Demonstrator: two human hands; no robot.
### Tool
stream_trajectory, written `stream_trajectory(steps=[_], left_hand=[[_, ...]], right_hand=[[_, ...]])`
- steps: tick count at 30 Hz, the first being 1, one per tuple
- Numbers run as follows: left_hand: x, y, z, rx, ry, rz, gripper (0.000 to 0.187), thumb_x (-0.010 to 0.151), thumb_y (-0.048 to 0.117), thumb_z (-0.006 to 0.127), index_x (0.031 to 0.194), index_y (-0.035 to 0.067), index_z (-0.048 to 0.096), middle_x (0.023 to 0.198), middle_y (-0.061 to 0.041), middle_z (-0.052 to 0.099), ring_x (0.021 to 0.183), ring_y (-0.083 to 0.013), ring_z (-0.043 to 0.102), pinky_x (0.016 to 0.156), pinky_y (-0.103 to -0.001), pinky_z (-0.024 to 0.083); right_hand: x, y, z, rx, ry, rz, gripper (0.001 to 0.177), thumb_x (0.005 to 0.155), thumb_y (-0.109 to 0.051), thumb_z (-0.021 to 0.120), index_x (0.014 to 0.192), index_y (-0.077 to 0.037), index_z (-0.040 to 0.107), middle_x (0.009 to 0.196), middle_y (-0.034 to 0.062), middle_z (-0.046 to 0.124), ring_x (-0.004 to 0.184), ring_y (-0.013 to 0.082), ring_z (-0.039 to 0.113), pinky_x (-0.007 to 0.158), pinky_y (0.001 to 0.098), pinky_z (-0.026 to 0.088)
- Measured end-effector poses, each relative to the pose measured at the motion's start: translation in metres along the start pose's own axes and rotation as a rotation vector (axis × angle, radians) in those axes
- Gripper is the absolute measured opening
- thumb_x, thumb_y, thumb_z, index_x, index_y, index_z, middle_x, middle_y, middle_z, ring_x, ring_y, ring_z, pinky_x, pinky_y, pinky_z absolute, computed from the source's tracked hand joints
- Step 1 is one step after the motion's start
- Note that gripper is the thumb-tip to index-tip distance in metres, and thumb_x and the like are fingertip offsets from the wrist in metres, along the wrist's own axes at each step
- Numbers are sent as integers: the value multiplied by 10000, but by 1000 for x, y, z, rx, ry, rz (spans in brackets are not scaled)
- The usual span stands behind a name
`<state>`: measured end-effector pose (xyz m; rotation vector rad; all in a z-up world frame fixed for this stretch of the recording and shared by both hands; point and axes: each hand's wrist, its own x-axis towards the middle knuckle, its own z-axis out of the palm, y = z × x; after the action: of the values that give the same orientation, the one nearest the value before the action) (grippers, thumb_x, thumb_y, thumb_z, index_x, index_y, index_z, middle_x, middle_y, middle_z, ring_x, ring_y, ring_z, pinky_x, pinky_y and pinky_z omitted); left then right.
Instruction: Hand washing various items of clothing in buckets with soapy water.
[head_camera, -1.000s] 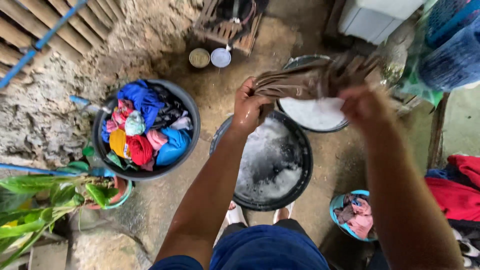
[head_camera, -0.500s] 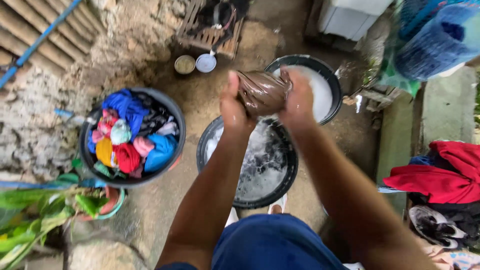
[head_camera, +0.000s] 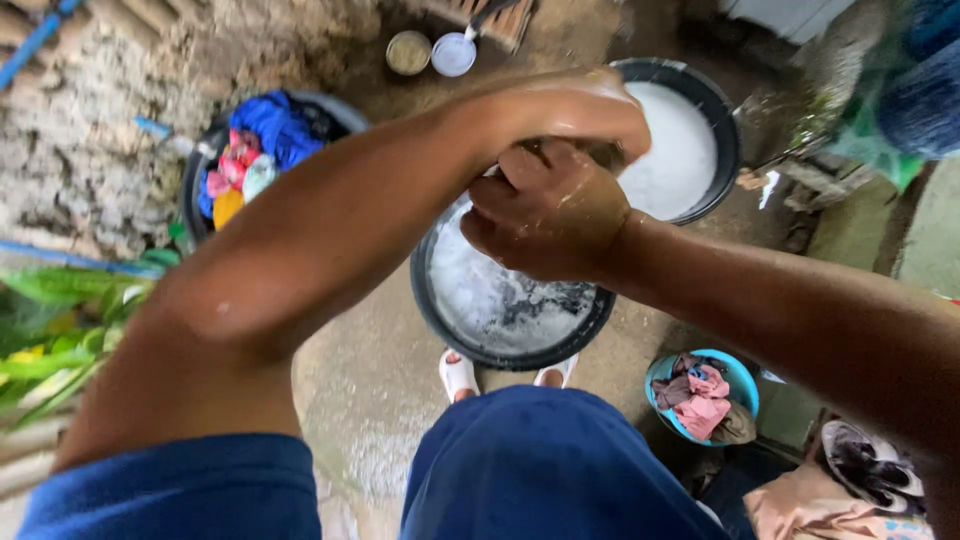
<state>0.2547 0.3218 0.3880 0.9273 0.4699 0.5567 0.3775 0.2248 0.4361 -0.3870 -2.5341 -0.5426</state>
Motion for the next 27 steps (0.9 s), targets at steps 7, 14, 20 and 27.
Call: stream_trajectory(steps=[7, 14, 20, 27], left_hand=[[25, -36, -18, -115, 87, 10, 422, 923, 420, 676, 1160, 77, 742, 1053, -119, 748, 910, -225, 726, 786, -376, 623], [45, -64, -41, -198, 161, 39, 451, 903, 423, 690, 1147, 48, 750, 1039, -128, 767, 894, -241, 738, 767, -397, 631], [3, -49, -141, -215, 303, 159, 477, 887, 426, 702, 1136, 24, 757, 1027, -135, 783, 881, -255, 749, 750, -415, 639], [-167, -194, -206, -301, 670, -23, 626, 915, 651, 543, 1213, 111, 644, 984, -98, 736, 813, -249, 735, 650, -467, 651]], right_hand=[[-30, -27, 64, 29, -199, 23, 173, 841, -281, 675, 883, -119, 718, 950, 57, 689, 949, 281, 644, 733, 455, 537], [-60, -20, 118, 190, -230, 80, 205, 854, -258, 676, 974, -93, 697, 1012, 89, 700, 1001, 308, 651, 837, 471, 527], [6, 6, 171, 326, -190, 15, 251, 866, -239, 677, 1052, -72, 679, 1064, 116, 710, 1046, 331, 657, 926, 485, 518], [-10, -56, 251, 1259, -313, 1136, 332, 961, -295, 711, 1231, -114, 644, 1184, 84, 683, 1091, 249, 658, 876, 449, 572]])
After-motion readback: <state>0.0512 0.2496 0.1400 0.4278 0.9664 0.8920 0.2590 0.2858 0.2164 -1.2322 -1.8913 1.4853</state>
